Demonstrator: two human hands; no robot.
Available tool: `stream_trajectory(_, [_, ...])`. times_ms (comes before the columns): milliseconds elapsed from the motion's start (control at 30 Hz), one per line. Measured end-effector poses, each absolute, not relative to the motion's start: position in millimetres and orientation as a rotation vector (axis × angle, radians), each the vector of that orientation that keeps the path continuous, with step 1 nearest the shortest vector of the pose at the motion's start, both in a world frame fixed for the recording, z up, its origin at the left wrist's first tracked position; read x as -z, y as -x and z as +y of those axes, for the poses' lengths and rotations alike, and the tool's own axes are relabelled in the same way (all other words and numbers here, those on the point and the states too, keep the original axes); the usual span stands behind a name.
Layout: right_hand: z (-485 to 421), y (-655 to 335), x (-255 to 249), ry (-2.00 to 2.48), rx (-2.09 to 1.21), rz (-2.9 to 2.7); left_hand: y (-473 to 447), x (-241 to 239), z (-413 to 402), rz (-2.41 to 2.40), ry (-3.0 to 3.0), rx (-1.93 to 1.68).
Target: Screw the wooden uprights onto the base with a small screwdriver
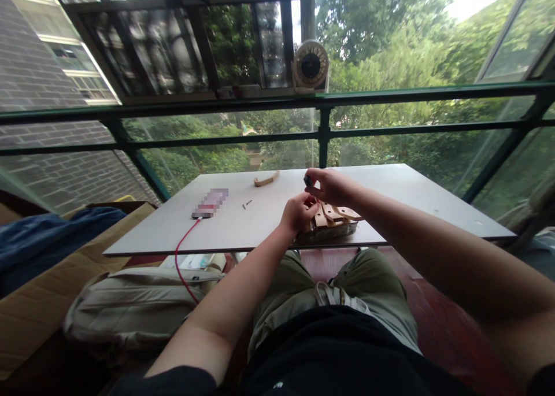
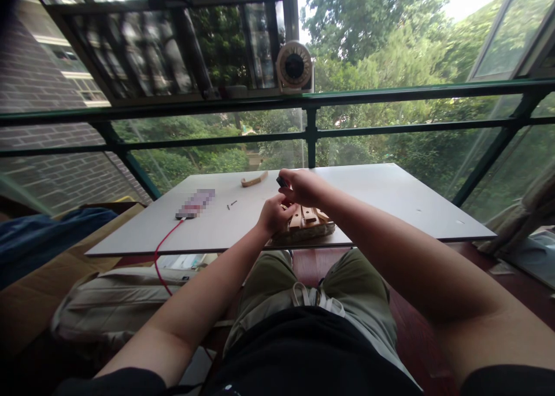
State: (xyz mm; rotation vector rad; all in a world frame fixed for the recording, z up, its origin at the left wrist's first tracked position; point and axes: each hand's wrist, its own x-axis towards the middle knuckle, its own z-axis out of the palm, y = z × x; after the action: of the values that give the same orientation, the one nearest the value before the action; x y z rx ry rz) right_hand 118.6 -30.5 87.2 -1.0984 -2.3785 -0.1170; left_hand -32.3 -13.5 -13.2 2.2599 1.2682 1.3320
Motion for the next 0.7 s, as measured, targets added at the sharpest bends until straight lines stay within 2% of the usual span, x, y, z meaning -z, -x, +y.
stream_trajectory(400, [-27.6, -121.7, -85.3, 1.094, 0.118, -2.329, 32.2, 14.2, -13.8, 1.246, -2.238, -1.352])
stream_trajectory(700, [-13.0, -125.6, -81.4, 1.049, -0.035, -2.256, 32.2, 20.0, -8.7, 1.194, -2.225, -1.370])
